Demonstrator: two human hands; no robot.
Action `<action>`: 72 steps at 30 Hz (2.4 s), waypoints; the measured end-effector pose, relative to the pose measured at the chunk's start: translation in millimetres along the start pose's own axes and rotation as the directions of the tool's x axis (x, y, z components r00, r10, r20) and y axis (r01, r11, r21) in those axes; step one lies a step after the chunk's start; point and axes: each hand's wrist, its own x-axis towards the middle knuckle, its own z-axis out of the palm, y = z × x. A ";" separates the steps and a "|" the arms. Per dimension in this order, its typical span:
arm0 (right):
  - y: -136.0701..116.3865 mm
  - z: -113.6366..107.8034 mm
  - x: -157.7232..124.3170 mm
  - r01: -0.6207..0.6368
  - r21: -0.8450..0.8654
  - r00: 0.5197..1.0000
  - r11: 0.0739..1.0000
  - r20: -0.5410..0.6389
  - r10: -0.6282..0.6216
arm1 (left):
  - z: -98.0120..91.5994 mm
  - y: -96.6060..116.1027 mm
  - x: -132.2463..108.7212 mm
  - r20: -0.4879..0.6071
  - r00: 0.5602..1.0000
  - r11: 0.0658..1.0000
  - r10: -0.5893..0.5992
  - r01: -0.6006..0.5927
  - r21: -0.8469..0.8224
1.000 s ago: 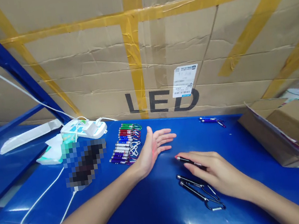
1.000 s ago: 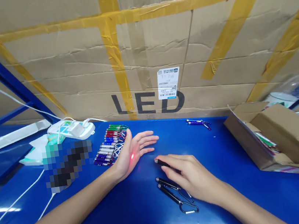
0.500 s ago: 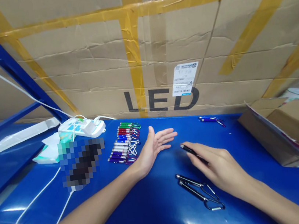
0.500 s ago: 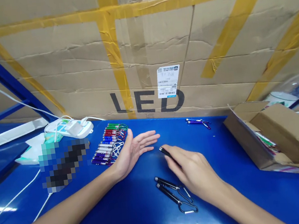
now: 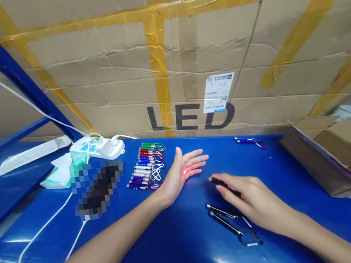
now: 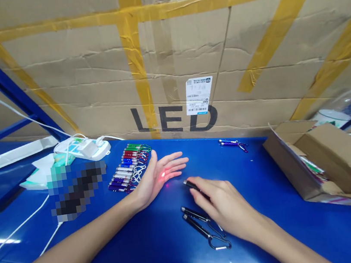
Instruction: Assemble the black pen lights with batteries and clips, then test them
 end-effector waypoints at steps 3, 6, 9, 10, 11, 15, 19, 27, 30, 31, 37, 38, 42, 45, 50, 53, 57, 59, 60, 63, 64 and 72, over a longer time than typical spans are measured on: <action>-3.8 0.2 -0.3 -0.020 0.054 0.999 0.998 0.035 0.018 | -0.8 -0.5 0.5 0.004 1.000 1.000 0.007 -0.007 0.002; -3.7 -0.4 -0.4 -0.087 0.027 0.996 0.996 -0.021 0.088 | -1.3 -0.5 0.8 0.007 1.000 1.000 0.017 -0.017 0.002; -1.2 -1.0 0.4 -0.098 -0.013 0.995 0.995 0.003 0.098 | -1.7 -0.9 1.3 0.011 1.000 1.000 0.016 -0.016 0.001; -0.8 -1.2 0.6 -0.082 -0.014 0.996 0.997 0.032 0.082 | -1.9 -1.2 1.4 0.010 1.000 1.000 0.015 -0.015 0.001; -0.9 -1.3 0.8 -0.061 -0.010 0.996 0.998 0.060 0.061 | -2.1 -1.5 1.5 0.010 1.000 1.000 0.015 -0.015 0.001; -1.8 -1.6 1.0 0.018 -0.031 0.995 0.999 0.101 -0.015 | -3.2 -2.0 1.2 0.012 1.000 1.000 0.015 -0.015 -0.006; -0.3 -2.5 0.2 0.042 -0.097 0.993 0.994 0.114 -0.030 | -3.5 0.5 1.3 0.010 1.000 0.998 -0.010 0.010 -0.055; 0.1 -5.3 -0.4 0.017 -0.067 0.998 0.998 0.060 -0.013 | -1.9 5.8 2.4 -0.007 1.000 0.997 -0.013 0.012 -0.071; 3.6 -5.1 0.7 -0.007 -0.102 1.000 0.995 -0.001 0.007 | -3.1 5.1 2.3 -0.004 1.000 0.997 -0.018 0.018 -0.077; 4.3 -5.3 0.9 -0.010 -0.112 1.000 0.994 0.001 0.010 | -3.5 5.0 2.1 -0.002 1.000 0.997 -0.018 0.018 -0.077; -2.0 -8.7 -0.6 -0.012 -0.037 0.993 0.999 0.118 0.017 | -4.1 5.9 0.4 0.002 1.000 0.997 -0.006 0.006 -0.077; -3.1 -9.0 -0.6 -0.024 -0.031 0.992 0.999 0.121 0.028 | -4.1 6.0 0.4 0.001 1.000 0.997 -0.006 0.006 -0.082; -2.3 -8.7 0.6 -0.052 -0.043 0.992 0.998 0.111 0.057 | -4.8 6.1 1.3 -0.002 1.000 0.995 -0.004 0.004 -0.097; -1.9 -8.1 1.2 -0.052 -0.069 0.991 0.996 0.120 0.060 | -4.5 6.3 1.7 -0.004 1.000 0.995 0.003 -0.003 -0.097; -9.1 -8.7 -0.4 0.047 -0.043 0.977 0.998 0.211 -0.037 | -3.3 7.1 1.3 -0.012 1.000 0.994 -0.001 0.000 -0.105; -7.8 -9.7 -0.3 0.012 -0.061 0.984 0.998 0.177 -0.001 | -3.2 7.4 1.3 -0.020 1.000 0.994 -0.008 0.006 -0.107; -1.3 -10.3 0.6 -0.038 -0.112 0.992 0.993 0.112 0.051 | -3.5 7.2 2.0 -0.012 1.000 0.994 -0.005 0.004 -0.110; -2.6 -9.9 0.2 -0.003 -0.090 0.989 0.996 0.144 0.016 | -3.6 7.0 2.2 -0.015 1.000 0.993 -0.003 0.001 -0.117; -4.7 -9.6 -0.3 0.024 -0.069 0.986 0.997 0.169 -0.012 | -3.6 7.1 2.3 -0.018 1.000 0.993 -0.004 0.002 -0.118; -12.2 -8.9 -1.6 0.072 -0.023 0.975 0.997 0.213 -0.065 | -2.9 7.8 1.9 -0.021 1.000 0.994 -0.011 0.009 -0.111; -13.7 -9.0 -1.6 0.069 -0.021 0.976 0.997 0.210 -0.063 | -2.5 8.2 1.7 -0.023 1.000 0.994 -0.013 0.010 -0.108; -7.0 -10.2 2.6 0.000 -0.114 0.993 0.993 0.121 0.014 | -0.7 9.5 0.4 -0.021 1.000 0.994 -0.003 0.001 -0.113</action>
